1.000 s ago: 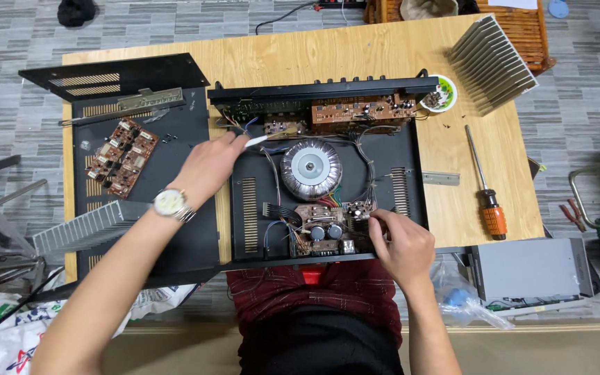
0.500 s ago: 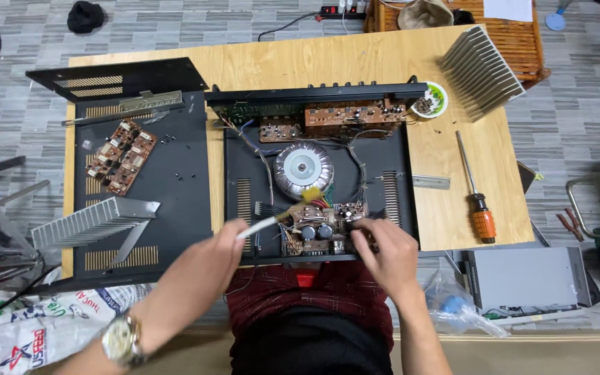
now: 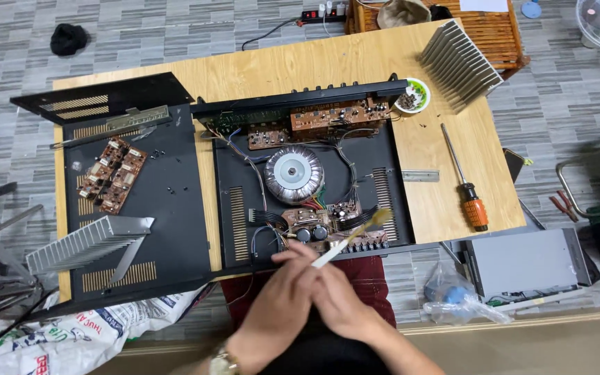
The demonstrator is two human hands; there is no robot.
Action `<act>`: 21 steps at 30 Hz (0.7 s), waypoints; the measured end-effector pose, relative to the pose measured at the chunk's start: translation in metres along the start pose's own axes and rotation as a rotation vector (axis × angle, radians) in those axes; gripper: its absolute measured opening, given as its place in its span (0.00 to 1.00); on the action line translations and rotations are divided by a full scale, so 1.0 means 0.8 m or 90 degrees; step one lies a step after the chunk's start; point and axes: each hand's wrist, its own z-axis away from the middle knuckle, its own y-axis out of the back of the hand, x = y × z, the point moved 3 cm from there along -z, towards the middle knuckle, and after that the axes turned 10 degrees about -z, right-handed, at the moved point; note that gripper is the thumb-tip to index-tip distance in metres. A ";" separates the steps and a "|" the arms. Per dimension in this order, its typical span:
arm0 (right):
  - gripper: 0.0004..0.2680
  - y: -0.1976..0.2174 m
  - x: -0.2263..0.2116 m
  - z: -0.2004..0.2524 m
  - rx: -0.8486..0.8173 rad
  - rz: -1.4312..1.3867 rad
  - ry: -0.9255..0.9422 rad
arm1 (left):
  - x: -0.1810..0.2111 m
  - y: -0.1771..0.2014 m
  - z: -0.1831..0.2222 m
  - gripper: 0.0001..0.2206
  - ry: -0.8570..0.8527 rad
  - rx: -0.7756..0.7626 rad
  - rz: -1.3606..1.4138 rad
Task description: Repairing and cleaning the internal components of an audio amplifier using a brush and screwdriver
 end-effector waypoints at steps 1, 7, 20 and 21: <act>0.31 0.008 -0.006 0.000 0.050 -0.058 -0.010 | 0.011 0.003 -0.012 0.14 -0.032 0.072 -0.033; 0.17 0.057 -0.019 0.014 0.178 0.069 0.027 | 0.031 0.012 -0.041 0.15 -0.062 0.107 -0.078; 0.09 0.268 0.017 0.135 0.580 0.560 -0.206 | -0.103 0.035 -0.033 0.09 0.155 0.185 -0.158; 0.09 0.278 0.024 0.142 0.586 0.564 -0.207 | -0.106 0.032 -0.034 0.09 0.148 0.184 -0.154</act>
